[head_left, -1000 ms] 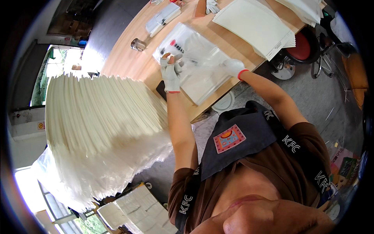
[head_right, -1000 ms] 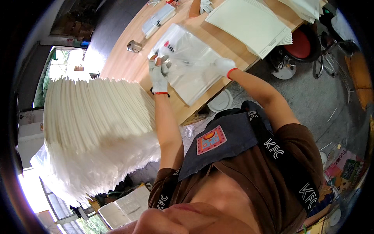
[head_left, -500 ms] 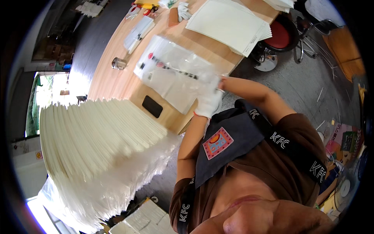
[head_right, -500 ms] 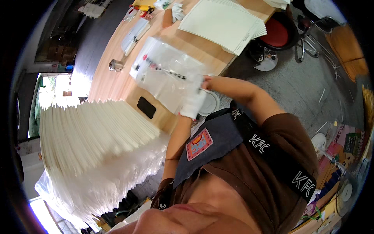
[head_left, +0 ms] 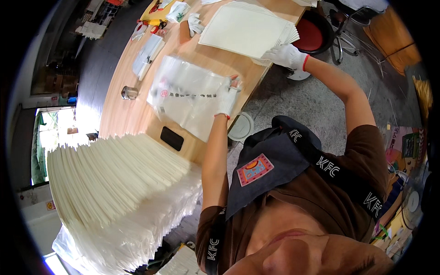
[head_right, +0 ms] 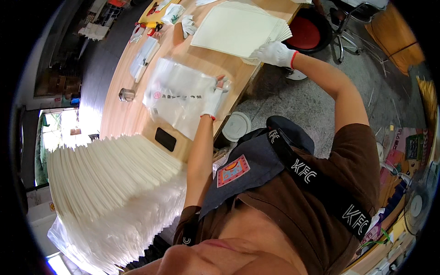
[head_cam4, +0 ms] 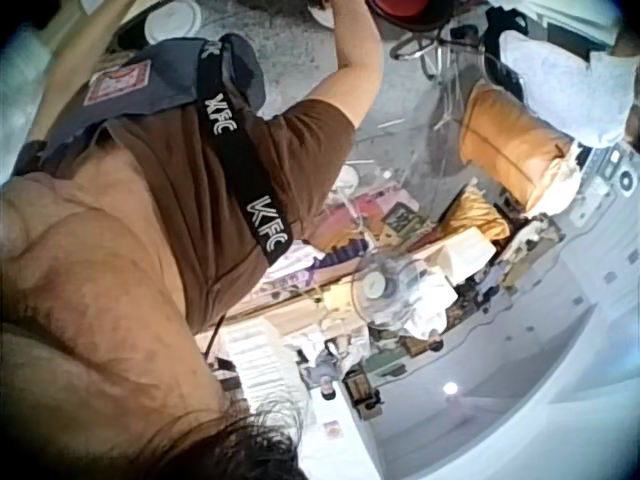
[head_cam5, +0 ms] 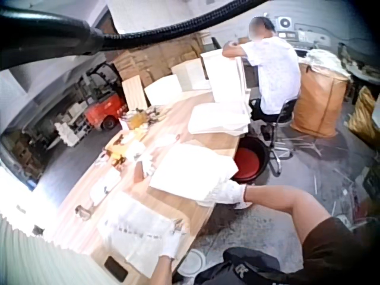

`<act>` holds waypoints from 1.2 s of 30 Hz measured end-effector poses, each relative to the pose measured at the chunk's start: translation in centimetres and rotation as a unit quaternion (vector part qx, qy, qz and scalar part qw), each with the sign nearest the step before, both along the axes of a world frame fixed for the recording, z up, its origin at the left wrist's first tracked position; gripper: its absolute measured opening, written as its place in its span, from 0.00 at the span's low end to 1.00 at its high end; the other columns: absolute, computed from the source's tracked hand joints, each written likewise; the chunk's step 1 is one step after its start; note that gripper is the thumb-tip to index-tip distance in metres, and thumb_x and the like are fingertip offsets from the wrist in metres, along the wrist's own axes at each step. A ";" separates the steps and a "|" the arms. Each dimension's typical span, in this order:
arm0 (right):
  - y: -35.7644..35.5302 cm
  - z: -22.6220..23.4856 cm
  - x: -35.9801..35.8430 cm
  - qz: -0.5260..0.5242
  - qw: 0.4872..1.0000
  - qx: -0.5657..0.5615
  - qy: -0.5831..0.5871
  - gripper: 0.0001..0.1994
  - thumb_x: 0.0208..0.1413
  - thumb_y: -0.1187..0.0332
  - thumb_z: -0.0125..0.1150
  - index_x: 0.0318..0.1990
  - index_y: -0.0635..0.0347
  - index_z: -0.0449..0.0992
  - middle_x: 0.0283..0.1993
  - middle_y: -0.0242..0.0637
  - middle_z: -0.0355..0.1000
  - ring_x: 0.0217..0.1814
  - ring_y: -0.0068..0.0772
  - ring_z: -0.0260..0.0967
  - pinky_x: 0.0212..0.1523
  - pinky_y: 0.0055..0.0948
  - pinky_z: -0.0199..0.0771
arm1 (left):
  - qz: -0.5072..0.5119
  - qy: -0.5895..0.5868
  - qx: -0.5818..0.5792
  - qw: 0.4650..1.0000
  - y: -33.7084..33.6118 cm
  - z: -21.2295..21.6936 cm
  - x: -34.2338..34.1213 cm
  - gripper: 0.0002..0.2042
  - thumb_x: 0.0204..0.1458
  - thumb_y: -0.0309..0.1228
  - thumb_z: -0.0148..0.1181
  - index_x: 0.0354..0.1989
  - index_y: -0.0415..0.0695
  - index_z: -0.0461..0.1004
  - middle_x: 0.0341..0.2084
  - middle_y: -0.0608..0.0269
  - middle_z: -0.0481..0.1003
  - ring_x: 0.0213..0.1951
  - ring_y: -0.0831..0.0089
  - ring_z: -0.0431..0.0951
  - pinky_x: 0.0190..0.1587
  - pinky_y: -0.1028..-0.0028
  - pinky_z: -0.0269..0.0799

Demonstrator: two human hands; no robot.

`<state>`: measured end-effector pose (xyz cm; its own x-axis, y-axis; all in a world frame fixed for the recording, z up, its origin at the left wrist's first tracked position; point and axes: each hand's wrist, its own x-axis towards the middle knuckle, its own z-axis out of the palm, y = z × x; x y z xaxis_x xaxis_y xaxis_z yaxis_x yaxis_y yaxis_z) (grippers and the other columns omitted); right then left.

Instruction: The person repeatedly picks up stacks of white paper sheets and places them into clear plastic bags on a wooden table. The person wears white gloves and a brown KFC uniform while performing the task.

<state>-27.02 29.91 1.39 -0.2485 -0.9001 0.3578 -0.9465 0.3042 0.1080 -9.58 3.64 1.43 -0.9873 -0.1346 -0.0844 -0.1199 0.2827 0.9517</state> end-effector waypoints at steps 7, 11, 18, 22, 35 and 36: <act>-3.3 8.1 12.2 0.057 0.983 -0.017 -0.175 0.11 0.48 0.58 0.55 0.33 0.54 0.74 0.28 0.42 0.73 0.32 0.39 0.74 0.38 0.39 0.74 | 0.185 -0.161 0.495 0.834 6.2 5.7 -0.6 0.17 0.55 0.32 0.51 0.49 0.34 0.67 0.40 0.56 0.73 0.36 0.69 0.74 0.40 0.69 0.73; -1.2 0.6 8.2 -0.017 0.945 -0.173 -0.278 0.14 0.54 0.59 0.55 0.43 0.58 0.73 0.40 0.42 0.72 0.42 0.33 0.72 0.46 0.35 0.74 | 0.104 -0.129 0.264 0.950 0.0 2.7 2.2 0.16 0.50 0.26 0.52 0.47 0.30 0.68 0.38 0.52 0.75 0.37 0.65 0.77 0.33 0.69 0.76; -5.2 0.7 13.6 -0.021 0.587 -0.319 -0.744 0.32 0.52 0.53 0.60 0.59 0.66 0.62 0.61 0.42 0.62 0.60 0.35 0.61 0.61 0.29 0.57 | -0.053 -0.208 -0.252 0.944 6.0 8.0 4.3 0.27 0.50 0.33 0.54 0.59 0.37 0.60 0.45 0.49 0.74 0.46 0.59 0.76 0.48 0.66 0.69; -6.1 1.2 14.0 -0.238 0.709 -0.236 -0.621 0.25 0.54 0.49 0.54 0.47 0.63 0.74 0.42 0.46 0.74 0.45 0.36 0.72 0.47 0.31 0.68 | -0.030 -0.093 -0.254 0.962 5.3 3.5 5.6 0.30 0.50 0.32 0.52 0.63 0.40 0.55 0.51 0.49 0.71 0.48 0.62 0.74 0.45 0.69 0.69; -6.8 13.9 13.0 0.071 0.992 0.108 0.006 0.05 0.48 0.65 0.54 0.27 0.52 0.74 0.42 0.36 0.71 0.27 0.33 0.73 0.28 0.30 0.74 | 0.118 0.103 0.129 0.979 -5.6 20.2 14.3 0.26 0.57 0.32 0.46 0.65 0.44 0.55 0.62 0.60 0.60 0.37 0.78 0.70 0.40 0.79 0.62; -8.1 13.7 13.1 0.097 0.989 0.112 0.006 0.07 0.49 0.64 0.52 0.26 0.55 0.74 0.38 0.41 0.72 0.26 0.39 0.73 0.28 0.34 0.73 | 0.079 0.088 0.021 0.993 -3.6 19.0 14.6 0.26 0.56 0.31 0.47 0.65 0.43 0.55 0.61 0.60 0.61 0.32 0.81 0.69 0.35 0.79 0.64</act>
